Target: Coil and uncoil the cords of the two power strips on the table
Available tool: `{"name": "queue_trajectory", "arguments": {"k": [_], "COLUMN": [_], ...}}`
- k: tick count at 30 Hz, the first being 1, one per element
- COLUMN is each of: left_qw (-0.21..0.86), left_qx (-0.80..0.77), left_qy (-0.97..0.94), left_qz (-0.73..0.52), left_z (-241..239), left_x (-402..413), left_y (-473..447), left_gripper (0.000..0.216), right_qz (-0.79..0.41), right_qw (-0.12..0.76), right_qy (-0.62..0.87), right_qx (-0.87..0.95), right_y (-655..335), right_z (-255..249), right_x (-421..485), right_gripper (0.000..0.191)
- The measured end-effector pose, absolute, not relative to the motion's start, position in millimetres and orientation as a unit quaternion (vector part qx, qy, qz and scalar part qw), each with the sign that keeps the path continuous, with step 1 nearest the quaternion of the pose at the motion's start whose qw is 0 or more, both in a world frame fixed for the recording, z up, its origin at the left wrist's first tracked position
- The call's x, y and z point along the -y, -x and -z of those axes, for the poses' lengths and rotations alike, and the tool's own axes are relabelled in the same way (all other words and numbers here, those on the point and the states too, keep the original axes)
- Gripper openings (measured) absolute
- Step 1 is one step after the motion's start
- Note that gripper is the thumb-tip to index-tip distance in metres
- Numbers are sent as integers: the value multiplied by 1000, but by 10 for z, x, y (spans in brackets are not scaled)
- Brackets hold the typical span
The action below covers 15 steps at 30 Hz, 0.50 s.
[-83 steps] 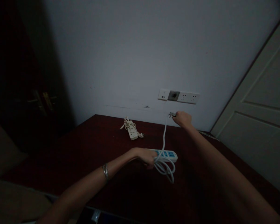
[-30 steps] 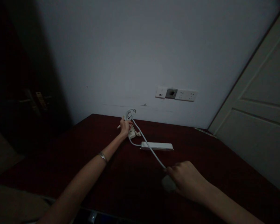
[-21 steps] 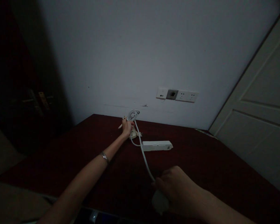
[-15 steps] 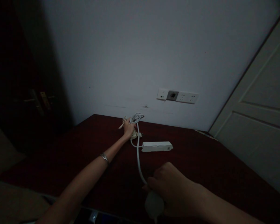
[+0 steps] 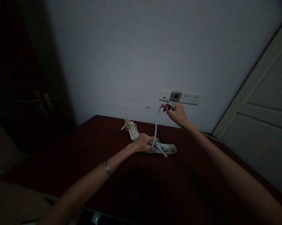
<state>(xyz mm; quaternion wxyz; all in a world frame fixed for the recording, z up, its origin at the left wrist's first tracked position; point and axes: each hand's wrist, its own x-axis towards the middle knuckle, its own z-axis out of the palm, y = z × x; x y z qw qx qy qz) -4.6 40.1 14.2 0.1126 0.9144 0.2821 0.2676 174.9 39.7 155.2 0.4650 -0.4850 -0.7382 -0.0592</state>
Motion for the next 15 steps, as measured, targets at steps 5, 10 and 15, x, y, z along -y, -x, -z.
{"name": "queue_trajectory", "arguments": {"k": [5,10,15], "left_qw": [148,356,467], "left_qx": [-236,-207,-319], "left_qy": [-911,-777,-584], "left_qz": [-305,-476,-583], "left_z": [-66,1,27], "left_x": [-388,-496,-741], "left_y": [68,-51,-84], "left_gripper": [27,26,35], "right_qz": [29,-14,-19], "right_qw": [302,201,138], "right_qy": [703,732,705], "right_qx": [643,651,696], "right_y": [-2288,-2307,-2104], "right_z": [-825,-171,100], "right_x": [-699,-477,-109], "right_gripper": [36,28,28]}}
